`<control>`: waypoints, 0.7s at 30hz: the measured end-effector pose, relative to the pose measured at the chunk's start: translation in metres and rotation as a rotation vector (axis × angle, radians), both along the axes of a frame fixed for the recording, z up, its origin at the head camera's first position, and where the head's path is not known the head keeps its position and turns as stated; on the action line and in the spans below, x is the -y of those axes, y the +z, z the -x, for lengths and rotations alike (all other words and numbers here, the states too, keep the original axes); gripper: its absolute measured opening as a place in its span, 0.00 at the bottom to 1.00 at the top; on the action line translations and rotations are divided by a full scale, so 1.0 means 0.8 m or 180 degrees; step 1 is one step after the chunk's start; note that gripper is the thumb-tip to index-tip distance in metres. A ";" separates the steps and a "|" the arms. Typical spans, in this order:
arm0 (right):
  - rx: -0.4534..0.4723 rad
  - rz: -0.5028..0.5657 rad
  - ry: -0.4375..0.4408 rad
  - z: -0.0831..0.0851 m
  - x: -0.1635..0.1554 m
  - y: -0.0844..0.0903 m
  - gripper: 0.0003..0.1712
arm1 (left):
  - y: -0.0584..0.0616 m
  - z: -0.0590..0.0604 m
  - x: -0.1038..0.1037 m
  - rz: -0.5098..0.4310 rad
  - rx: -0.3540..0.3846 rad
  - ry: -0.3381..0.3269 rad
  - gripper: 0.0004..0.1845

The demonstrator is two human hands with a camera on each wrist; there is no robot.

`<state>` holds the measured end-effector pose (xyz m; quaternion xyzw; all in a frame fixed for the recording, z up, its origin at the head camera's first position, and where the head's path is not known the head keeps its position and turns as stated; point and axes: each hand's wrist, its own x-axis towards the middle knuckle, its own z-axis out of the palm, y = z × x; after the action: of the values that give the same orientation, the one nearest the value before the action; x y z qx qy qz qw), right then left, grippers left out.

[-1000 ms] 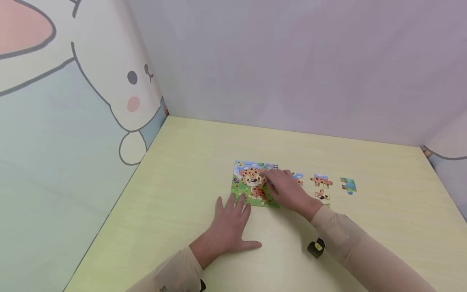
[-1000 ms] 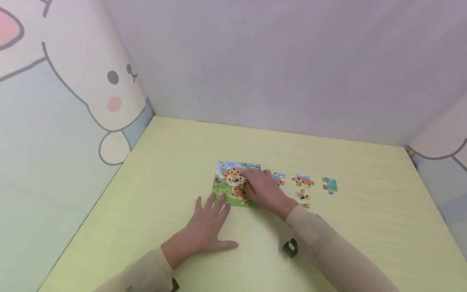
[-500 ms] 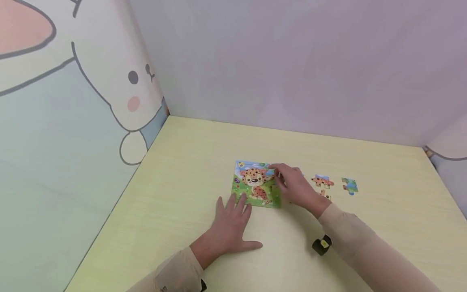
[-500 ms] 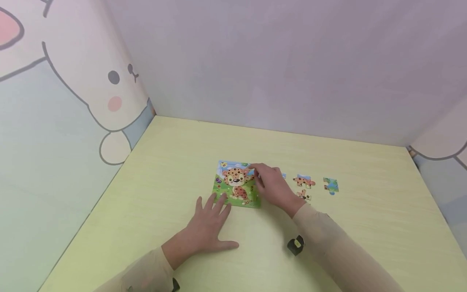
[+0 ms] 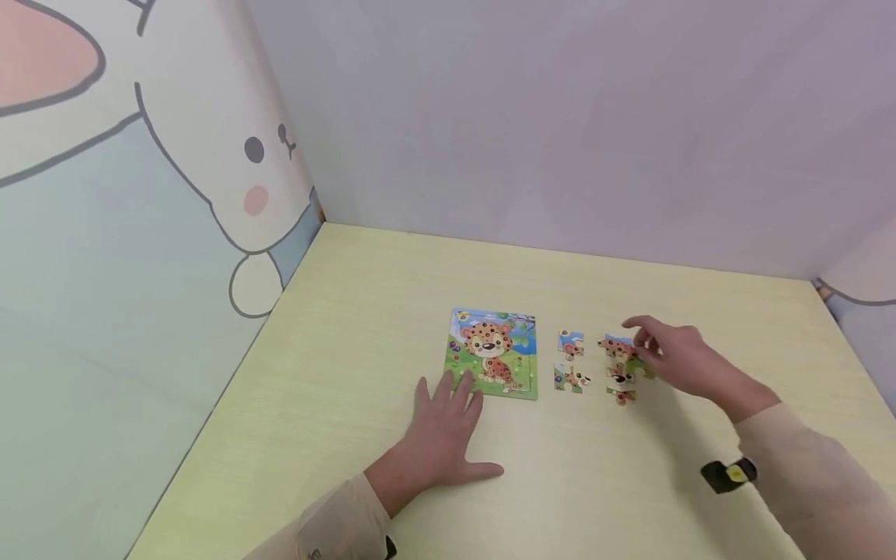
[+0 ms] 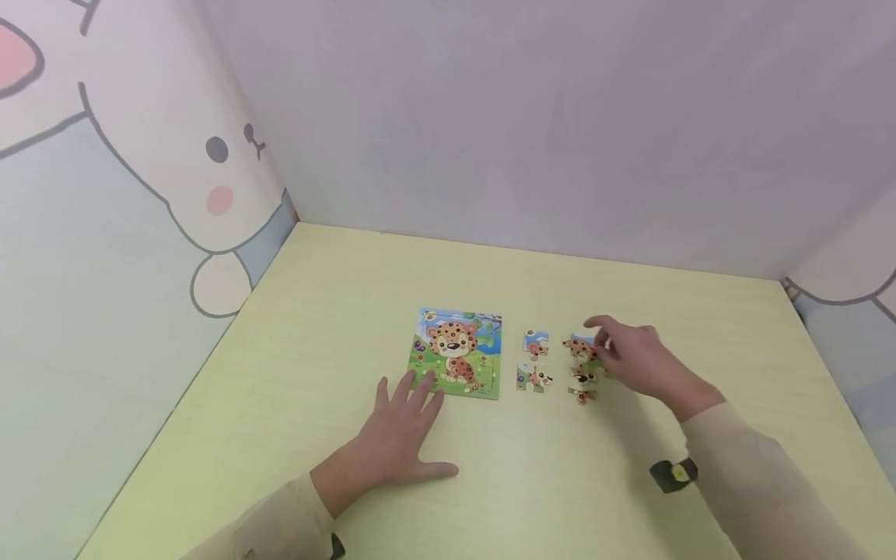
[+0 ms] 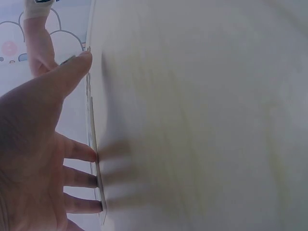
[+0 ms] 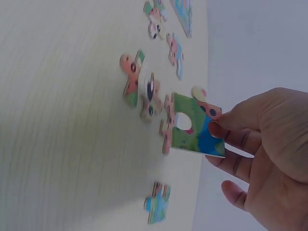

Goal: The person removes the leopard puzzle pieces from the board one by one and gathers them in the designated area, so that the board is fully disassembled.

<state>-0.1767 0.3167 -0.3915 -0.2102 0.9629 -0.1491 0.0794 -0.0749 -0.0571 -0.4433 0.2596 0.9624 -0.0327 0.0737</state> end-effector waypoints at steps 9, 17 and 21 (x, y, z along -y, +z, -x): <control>0.0198 -0.0548 -0.0030 -0.019 -0.051 -0.014 0.18 | 0.002 0.000 0.002 0.0037 -0.0019 -0.0014 0.57; 0.0077 -0.0640 -0.0176 -0.020 -0.054 -0.011 0.21 | 0.002 -0.001 0.001 0.0004 0.0006 -0.0017 0.57; 0.0050 -0.0626 -0.0175 -0.018 -0.049 -0.008 0.22 | 0.000 -0.001 0.001 0.0022 -0.0050 -0.0029 0.57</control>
<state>-0.1619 0.3560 -0.3979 -0.1738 0.9777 -0.0576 0.1031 -0.0744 -0.0580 -0.4431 0.2634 0.9616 -0.0384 0.0669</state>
